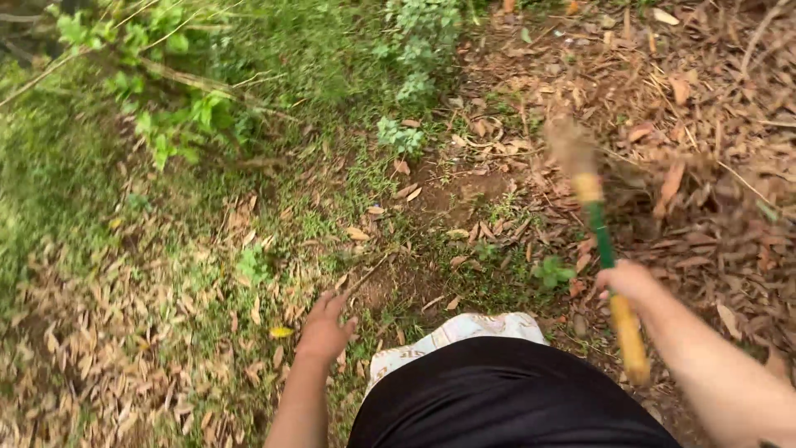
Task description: The person uses a small hand rake to gather dry leaves on a garden path. They repeatedly sweep leaves into small piles and move them toward the edge of the path, clearing sections of the ground as they progress.
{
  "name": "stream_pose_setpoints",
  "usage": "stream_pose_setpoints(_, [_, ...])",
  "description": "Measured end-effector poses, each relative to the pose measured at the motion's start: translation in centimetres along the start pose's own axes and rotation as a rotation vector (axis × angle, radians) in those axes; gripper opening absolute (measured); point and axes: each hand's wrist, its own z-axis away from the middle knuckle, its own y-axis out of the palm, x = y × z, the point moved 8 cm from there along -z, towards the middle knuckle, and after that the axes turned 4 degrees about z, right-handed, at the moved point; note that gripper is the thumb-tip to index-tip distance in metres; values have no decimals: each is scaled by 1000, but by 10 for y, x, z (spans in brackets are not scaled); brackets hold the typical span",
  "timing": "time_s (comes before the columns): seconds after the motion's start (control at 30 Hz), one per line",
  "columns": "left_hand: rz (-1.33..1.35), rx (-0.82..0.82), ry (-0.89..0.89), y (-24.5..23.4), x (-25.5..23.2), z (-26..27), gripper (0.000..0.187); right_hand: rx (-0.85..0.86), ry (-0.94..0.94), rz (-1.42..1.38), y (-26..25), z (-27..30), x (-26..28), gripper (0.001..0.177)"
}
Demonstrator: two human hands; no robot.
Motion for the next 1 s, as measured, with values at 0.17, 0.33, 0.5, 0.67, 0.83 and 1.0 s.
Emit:
stream_pose_setpoints(0.17, [-67,31,133,-2,-3,-43,54,472,-198,184,85,16,4,56])
stream_pose_setpoints(0.33, [-298,77,236,-15,-6,-108,48,303,-318,570,177,-123,21,78])
stream_pose_setpoints(0.5, [-398,33,368,-44,-19,-152,43,184,163,706,68,-107,80,115])
stream_pose_setpoints(0.67, [-529,171,343,-53,-11,-169,49,-483,-94,355,-68,-42,138,20])
stream_pose_setpoints(0.83, [-601,197,434,-56,-11,-193,47,-250,-83,59,-25,20,132,37])
stream_pose_setpoints(1.0, [-599,251,426,-62,-43,-198,46,214,-82,59,128,72,72,63])
